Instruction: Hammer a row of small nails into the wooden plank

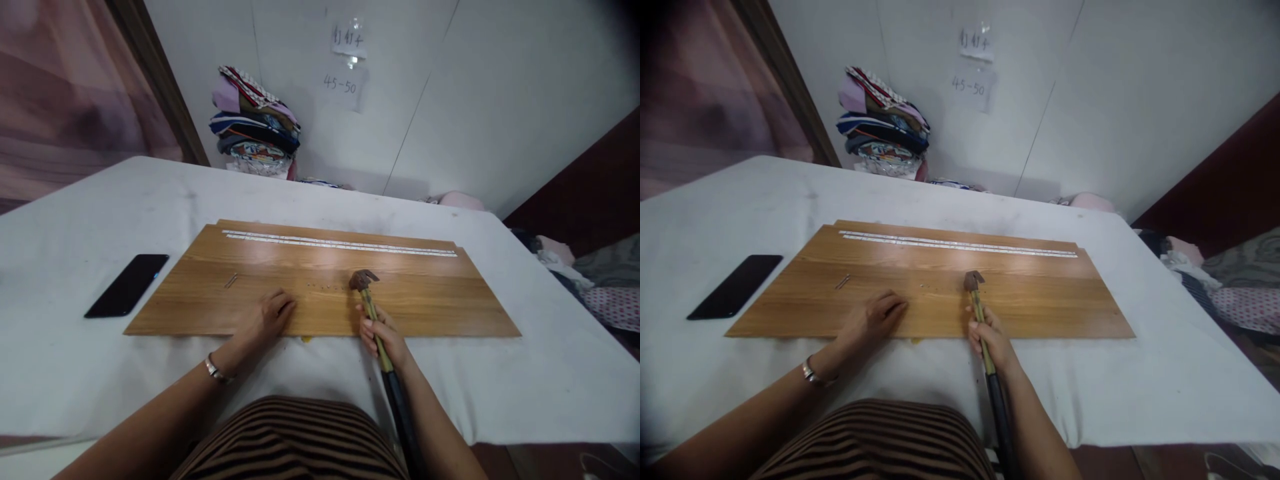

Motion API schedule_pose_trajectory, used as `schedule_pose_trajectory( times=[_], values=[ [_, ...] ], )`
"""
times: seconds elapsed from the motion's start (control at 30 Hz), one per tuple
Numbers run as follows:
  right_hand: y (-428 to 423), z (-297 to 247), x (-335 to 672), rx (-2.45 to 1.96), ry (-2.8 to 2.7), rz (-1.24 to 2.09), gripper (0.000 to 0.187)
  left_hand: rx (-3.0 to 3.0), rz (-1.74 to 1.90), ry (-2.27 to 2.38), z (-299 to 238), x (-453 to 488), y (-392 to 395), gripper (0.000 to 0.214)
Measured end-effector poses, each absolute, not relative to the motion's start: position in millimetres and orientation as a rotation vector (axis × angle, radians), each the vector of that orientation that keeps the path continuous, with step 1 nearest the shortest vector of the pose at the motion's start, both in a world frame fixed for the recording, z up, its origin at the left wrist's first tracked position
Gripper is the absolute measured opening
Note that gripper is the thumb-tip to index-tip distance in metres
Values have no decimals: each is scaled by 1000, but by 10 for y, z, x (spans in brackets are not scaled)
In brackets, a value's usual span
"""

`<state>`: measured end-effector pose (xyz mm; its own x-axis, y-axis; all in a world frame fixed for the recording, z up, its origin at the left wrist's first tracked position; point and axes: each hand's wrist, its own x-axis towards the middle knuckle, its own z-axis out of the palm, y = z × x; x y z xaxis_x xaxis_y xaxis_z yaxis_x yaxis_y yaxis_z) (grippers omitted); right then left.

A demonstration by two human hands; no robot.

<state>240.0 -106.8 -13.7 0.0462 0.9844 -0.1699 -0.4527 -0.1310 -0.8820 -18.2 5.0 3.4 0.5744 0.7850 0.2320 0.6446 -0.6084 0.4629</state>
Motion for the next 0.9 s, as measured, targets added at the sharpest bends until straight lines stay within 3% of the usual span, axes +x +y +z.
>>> schedule_pose_trajectory(
  times=[0.4, 0.6, 0.8, 0.9],
  values=[
    [-1141, -244, 2485, -1032, -750, 1453, 36, 2439, 617, 1185, -226, -200, 105, 29],
    [-1159, -189, 2491, -1017, -767, 1473, 33, 2468, 622, 1204, -35, -216, 53, 25],
    [-1153, -140, 2471, -1040, -728, 1467, 35, 2412, 822, 1616, 285, -530, 247, 20],
    [-1156, -143, 2466, -1032, -723, 1462, 35, 2369, 757, 1843, 292, -769, 416, 19]
  ],
)
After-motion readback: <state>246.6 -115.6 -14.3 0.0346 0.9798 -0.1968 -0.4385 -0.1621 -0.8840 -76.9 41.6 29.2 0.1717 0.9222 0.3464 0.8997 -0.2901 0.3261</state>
